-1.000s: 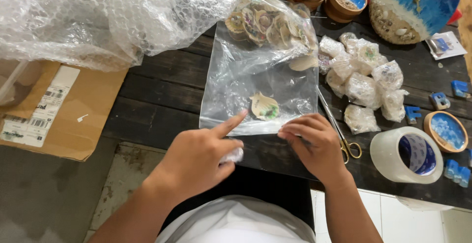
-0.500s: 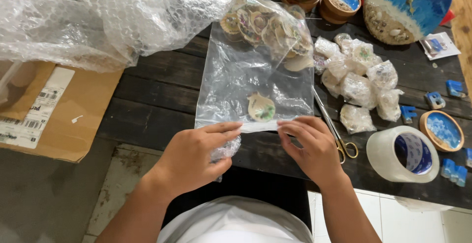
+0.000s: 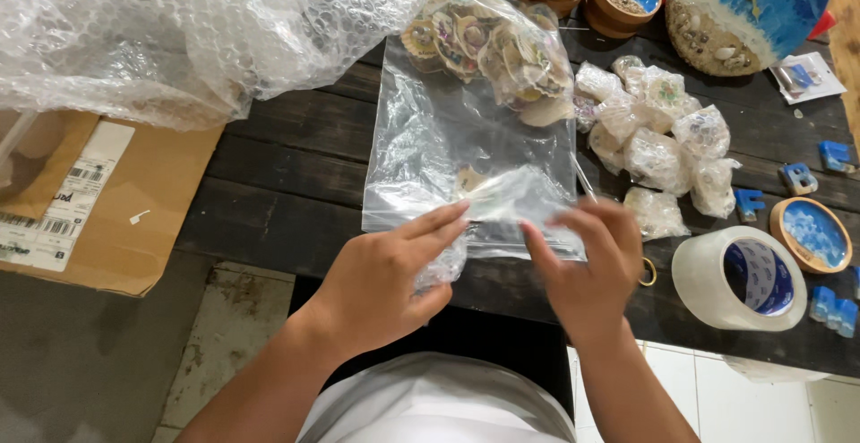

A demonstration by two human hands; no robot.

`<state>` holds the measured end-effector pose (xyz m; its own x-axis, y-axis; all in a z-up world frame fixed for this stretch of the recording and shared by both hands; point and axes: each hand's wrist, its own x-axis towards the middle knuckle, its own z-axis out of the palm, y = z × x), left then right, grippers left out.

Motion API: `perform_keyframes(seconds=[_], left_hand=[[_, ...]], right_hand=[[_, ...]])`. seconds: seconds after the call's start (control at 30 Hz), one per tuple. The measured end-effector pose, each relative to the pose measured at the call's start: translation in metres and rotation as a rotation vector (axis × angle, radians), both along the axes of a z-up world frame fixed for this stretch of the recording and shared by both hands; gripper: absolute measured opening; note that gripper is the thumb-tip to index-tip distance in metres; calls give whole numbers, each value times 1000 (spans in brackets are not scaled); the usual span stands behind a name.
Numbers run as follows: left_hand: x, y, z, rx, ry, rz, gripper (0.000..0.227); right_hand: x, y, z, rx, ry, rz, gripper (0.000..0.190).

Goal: The person wraps small decorative items in bubble wrap and secures them with clear packing tape. They use scissors to cut the tape and place the wrapped items into a clear plastic bag.

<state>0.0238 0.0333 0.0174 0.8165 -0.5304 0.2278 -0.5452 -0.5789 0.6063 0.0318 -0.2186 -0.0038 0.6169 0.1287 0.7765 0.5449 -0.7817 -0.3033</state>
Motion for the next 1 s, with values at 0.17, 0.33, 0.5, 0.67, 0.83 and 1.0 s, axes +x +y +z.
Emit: perform_keyframes(seconds=[0.17,0.33,0.5,0.67,0.83,1.0], left_hand=[[2,2,7,-154,13,32,63],[-1,-2,6,-183,71,13,63],[-3,3,13,-199,162,79,59],[-10,11,23,-431,159,-33,47],[-12,-2,34,-919,257,67,39],[46,-57,0,-1058,749,450,49]], right_hand=[[-13,30,11,-48,299,269,16],[29,21,-63,-472,811,-79,34],[31,31,-58,-378,566,-153,71],[-8,21,-7,-95,716,16,38],[-46,-41,12,268,1105,268,46],[-38,-44,13,999,338,-25,54]])
